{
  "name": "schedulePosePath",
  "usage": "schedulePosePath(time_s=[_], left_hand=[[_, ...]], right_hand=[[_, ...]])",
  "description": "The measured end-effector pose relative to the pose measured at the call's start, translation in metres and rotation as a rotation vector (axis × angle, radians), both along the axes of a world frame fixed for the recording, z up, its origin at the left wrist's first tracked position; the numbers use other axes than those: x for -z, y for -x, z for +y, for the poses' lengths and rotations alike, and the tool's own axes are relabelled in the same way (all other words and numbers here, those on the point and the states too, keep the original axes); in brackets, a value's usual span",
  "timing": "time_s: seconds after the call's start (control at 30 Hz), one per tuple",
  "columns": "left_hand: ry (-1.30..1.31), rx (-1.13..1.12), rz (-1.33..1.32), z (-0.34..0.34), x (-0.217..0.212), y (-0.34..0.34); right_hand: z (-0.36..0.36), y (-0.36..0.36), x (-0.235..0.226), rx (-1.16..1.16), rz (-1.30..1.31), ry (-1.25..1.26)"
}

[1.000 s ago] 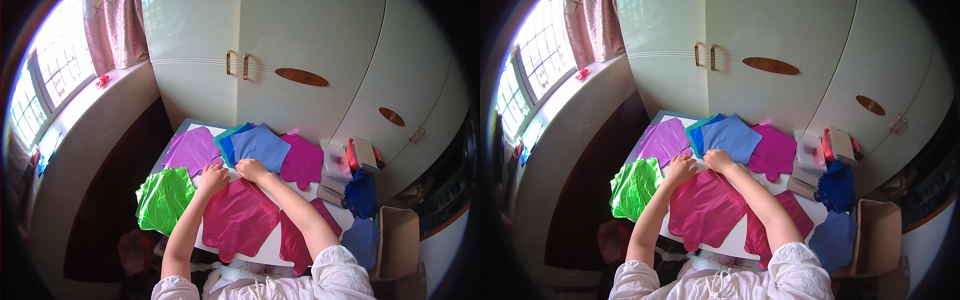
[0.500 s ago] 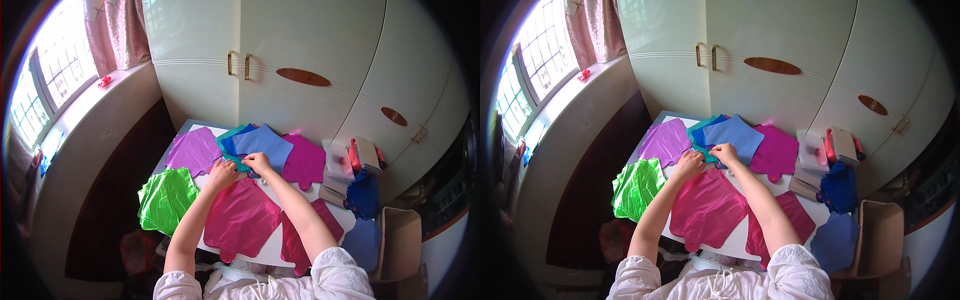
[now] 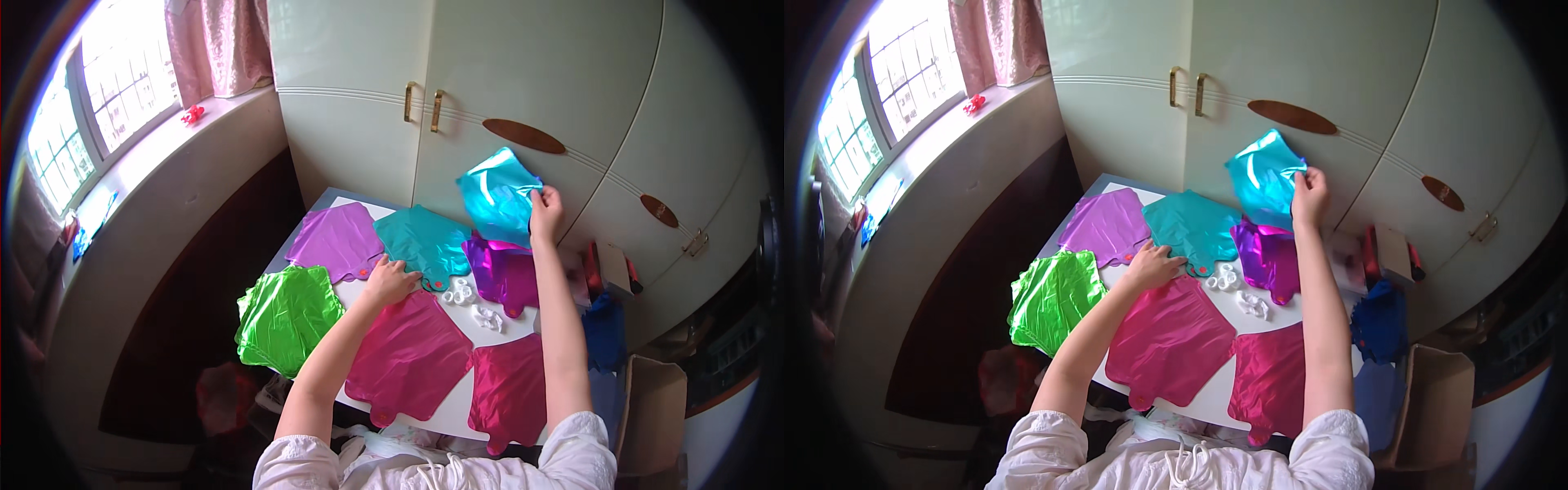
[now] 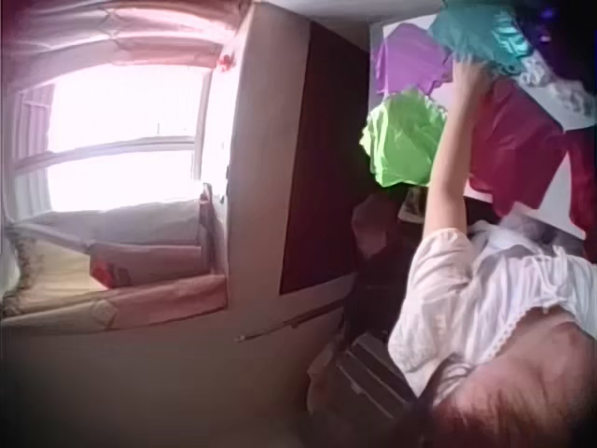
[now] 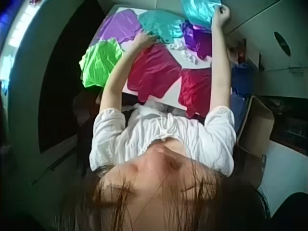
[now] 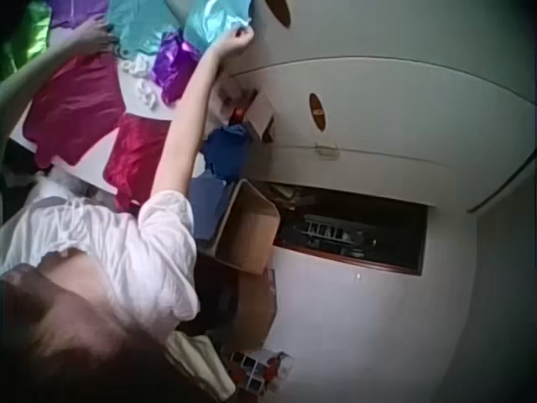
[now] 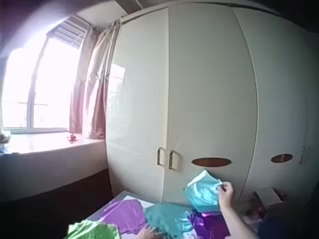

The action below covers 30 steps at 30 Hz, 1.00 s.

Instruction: Folding colorful plastic sheets and placing them into cardboard-backed retail packaging.

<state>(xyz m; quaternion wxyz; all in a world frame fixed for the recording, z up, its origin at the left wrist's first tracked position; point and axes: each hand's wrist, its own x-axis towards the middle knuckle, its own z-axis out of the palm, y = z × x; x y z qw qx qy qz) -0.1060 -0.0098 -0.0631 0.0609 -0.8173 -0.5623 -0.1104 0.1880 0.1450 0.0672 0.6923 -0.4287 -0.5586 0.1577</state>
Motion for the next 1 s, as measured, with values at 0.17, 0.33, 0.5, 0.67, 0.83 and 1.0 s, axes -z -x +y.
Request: schedulePosePath(time_s=[0.17,0.33,0.5,0.67,0.83,1.0], left_hand=[[0.008,-0.095,-0.098,-0.011,-0.012,0.017],[0.004,-0.423,-0.159,-0.039,-0.03,0.086],[0.183,-0.644,-0.143,-0.073,-0.032,0.148],[0.254,-0.646,-0.108,-0.094,-0.021,0.166],[0.227,-0.687,-0.146,-0.101,-0.009,0.168],[0.167,-0.672,-0.135,-0.107,-0.005,0.171]], right_hand=[[-0.063,0.091,-0.04,0.048,-0.617,-0.596],[-0.076,0.199,0.027,-0.396,-0.872,-0.725],[-0.091,0.277,0.112,-0.664,-1.159,-0.75],[-0.105,0.293,0.14,-0.803,-1.236,-0.524],[-0.112,0.293,0.126,-0.865,-1.323,-0.513],[-0.109,0.298,0.141,-0.734,-1.304,-0.524]])
